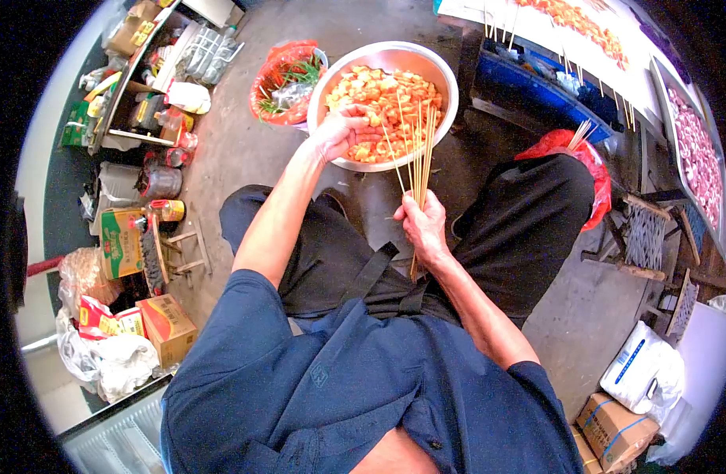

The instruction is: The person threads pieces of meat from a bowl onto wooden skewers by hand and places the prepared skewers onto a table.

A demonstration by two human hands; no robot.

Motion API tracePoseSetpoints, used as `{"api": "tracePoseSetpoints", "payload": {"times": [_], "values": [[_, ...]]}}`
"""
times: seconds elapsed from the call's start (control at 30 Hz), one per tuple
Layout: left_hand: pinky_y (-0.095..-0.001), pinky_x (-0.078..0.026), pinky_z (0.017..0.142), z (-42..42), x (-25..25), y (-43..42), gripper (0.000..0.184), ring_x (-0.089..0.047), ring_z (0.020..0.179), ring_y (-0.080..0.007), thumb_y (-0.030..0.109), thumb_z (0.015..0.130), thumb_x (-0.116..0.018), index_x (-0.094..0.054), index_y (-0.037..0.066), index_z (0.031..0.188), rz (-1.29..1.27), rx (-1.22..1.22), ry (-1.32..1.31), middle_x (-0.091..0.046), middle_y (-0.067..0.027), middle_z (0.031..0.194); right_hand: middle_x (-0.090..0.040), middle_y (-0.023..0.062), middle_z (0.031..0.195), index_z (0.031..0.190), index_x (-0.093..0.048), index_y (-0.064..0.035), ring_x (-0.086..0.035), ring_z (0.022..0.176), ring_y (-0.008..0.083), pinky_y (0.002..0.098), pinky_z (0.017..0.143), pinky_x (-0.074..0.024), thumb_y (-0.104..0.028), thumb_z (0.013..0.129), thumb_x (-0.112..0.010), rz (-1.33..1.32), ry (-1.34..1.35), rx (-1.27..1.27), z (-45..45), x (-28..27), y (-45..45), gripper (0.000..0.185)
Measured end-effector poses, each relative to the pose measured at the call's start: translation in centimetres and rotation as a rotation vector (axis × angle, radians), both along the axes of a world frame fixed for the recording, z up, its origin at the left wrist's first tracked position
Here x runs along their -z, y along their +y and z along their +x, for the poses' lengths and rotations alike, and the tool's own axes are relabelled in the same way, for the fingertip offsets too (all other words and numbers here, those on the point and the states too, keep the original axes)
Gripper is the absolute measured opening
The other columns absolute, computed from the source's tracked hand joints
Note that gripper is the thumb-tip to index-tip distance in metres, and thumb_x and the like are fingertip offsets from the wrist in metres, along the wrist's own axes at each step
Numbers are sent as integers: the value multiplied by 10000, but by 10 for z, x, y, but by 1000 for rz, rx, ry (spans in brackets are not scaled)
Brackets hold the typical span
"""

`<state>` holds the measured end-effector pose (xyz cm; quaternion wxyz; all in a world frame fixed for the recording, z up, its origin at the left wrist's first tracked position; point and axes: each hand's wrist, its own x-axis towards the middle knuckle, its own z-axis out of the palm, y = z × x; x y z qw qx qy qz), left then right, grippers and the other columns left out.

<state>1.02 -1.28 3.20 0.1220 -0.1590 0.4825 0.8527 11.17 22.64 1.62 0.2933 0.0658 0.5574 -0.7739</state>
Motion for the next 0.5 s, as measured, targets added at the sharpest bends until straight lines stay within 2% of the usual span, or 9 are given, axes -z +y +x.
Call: {"api": "tracePoseSetpoints", "payload": {"times": [0.13, 0.2, 0.23, 0.33, 0.4, 0.5], "values": [[-441, -566, 777, -2, 7, 3, 218, -652, 906, -371, -44, 849, -518, -477, -28, 1062, 45, 18, -12, -619, -213, 977, -562, 5, 646, 948, -520, -73, -370, 430, 24, 188, 373, -289, -198, 929, -525, -2, 12, -4, 1, 1, -3, 126], [-431, -547, 820, 1, 0, 9, 293, -634, 958, -374, -34, 863, -450, -456, -57, 1155, -10, 113, -18, -591, -251, 1078, -561, -1, 630, 932, -525, -73, -365, 433, 23, 189, 386, -295, -173, 920, -525, 33, 57, -16, 2, 1, -7, 101], [-431, -547, 820, 2, -1, 11, 293, -634, 958, -374, -34, 863, -450, -456, -57, 1155, -9, 113, -19, -591, -251, 1078, -561, -1, 630, 932, -525, -73, -365, 433, 23, 189, 386, -295, -173, 920, -525, 33, 56, -15, 2, 1, -7, 101], [-432, -516, 878, 5, -5, 15, 356, -598, 1032, -381, -26, 861, -387, -435, -77, 1210, 104, 149, -19, -547, -285, 1168, -562, -6, 627, 927, -524, -69, -378, 448, 31, 195, 408, -307, -163, 913, -526, 70, 74, -6, 1, 0, -7, 95], [-454, -494, 911, 6, -9, 16, 377, -566, 1085, -390, -37, 840, -363, -429, -82, 1209, 362, 178, 9, -524, -300, 1195, -563, -5, 628, 925, -525, -67, -382, 453, 32, 195, 413, -312, -164, 912, -525, 78, 70, -4, 1, 1, -6, 97], [-465, -493, 914, 5, -8, 17, 369, -571, 1073, -397, -40, 852, -372, -402, -85, 1217, 341, 144, 27, -525, -304, 1185, -564, -4, 630, 921, -525, -64, -389, 460, 33, 196, 421, -321, -164, 912, -523, 104, 64, -8, 1, -2, -5, 100]]}}
